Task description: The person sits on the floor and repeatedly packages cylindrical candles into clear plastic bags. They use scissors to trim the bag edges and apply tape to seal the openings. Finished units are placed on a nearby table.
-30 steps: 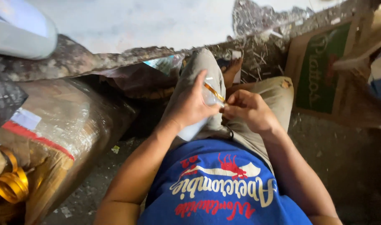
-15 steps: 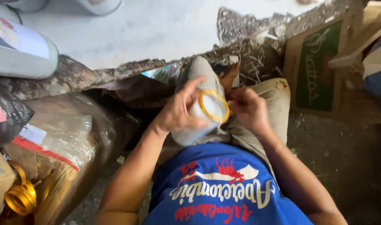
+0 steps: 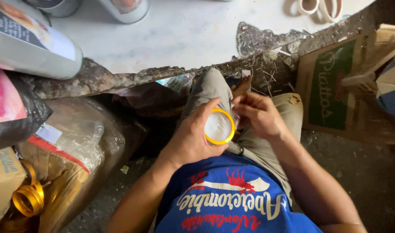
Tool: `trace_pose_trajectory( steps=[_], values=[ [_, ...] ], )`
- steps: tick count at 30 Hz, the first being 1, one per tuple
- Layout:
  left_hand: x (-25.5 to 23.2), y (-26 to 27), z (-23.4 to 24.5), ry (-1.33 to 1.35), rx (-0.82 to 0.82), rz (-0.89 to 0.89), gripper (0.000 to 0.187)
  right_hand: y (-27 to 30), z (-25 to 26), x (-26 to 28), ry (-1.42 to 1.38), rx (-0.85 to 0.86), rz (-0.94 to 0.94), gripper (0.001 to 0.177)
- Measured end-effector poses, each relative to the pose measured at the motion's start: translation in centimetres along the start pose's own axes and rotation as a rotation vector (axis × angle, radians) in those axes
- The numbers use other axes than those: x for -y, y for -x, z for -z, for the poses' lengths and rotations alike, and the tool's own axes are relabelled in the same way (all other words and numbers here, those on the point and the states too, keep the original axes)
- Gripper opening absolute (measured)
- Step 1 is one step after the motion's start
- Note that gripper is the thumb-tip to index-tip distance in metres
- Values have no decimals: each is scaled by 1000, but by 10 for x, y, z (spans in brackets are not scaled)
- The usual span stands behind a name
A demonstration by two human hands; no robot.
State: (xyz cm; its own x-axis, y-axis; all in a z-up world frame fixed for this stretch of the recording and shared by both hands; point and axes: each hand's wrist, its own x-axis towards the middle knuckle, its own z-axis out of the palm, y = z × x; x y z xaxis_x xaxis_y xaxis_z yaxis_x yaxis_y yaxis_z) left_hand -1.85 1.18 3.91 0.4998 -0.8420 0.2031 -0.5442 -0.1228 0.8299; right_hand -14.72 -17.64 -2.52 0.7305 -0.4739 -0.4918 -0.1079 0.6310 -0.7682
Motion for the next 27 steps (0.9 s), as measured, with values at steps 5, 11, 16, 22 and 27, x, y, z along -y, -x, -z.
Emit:
trace_pose_trajectory(
  steps=[5, 11, 16, 22, 27],
  values=[
    [7, -17, 14, 335, 369, 4, 107, 15, -12, 76, 629, 457, -156, 60],
    [0, -19, 36, -74, 415, -98, 80, 14, -21, 46, 363, 456, -216, 26],
    [15, 0, 18, -328, 129, -231, 72, 19, -26, -9, -58, 326, -99, 20],
    [36, -2, 24, -114, 45, -274, 66, 22, -36, -39, -244, 291, -9, 18],
    [47, 7, 34, 62, 62, -228, 71, 17, -41, -53, -263, 357, 33, 18]
  ],
)
